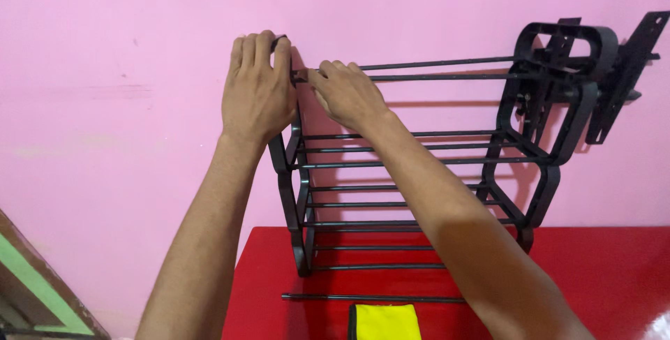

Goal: The person removes a yellow cloth from a black metal rack, then systematically detaches each horizontal rod from the rack's side frames. The rods are stacked on the red table. The person then wipes the side frames with the cloth.

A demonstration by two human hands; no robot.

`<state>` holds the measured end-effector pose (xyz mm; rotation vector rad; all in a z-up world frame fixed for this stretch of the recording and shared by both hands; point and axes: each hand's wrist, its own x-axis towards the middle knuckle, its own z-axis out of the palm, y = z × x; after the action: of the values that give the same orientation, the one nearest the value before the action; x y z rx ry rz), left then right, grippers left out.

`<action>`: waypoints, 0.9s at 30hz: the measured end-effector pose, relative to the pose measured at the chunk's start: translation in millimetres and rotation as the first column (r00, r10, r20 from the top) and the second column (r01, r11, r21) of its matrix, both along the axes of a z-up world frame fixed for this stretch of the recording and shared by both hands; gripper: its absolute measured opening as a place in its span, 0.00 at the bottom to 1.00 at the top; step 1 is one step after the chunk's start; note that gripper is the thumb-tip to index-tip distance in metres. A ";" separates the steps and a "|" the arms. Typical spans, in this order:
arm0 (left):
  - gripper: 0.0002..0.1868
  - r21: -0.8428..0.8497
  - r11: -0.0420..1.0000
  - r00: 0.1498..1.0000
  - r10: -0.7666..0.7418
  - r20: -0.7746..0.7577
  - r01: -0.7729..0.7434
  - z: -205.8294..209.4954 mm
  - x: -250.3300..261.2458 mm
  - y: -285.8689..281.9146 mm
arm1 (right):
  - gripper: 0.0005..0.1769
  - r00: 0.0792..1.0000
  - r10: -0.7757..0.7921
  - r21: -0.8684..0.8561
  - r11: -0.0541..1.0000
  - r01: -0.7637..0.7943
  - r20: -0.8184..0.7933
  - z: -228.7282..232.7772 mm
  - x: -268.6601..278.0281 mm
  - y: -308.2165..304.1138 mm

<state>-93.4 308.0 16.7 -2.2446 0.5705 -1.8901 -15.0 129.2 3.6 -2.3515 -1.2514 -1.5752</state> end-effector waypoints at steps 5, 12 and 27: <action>0.26 -0.007 1.000 1.000 0.015 0.026 -0.015 -2.6 -0.3 -2.6 | 0.12 0.998 -0.046 0.004 0.999 0.046 -0.051 6.7 6.1 4.6; 0.25 -0.033 0.999 1.000 -0.030 -0.007 0.029 -1.1 -7.7 -1.8 | 0.24 0.973 -0.210 -0.056 0.977 0.206 -0.093 13.3 5.7 15.0; 0.22 -0.068 0.994 0.996 -0.084 0.009 0.084 -2.9 -2.4 -3.7 | 0.16 0.985 -0.119 -0.063 0.992 0.112 -0.123 10.3 24.0 30.7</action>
<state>-95.9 304.3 13.8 -2.2904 0.6176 -1.9843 9.0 159.9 13.9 -2.5563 -1.1675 -1.4114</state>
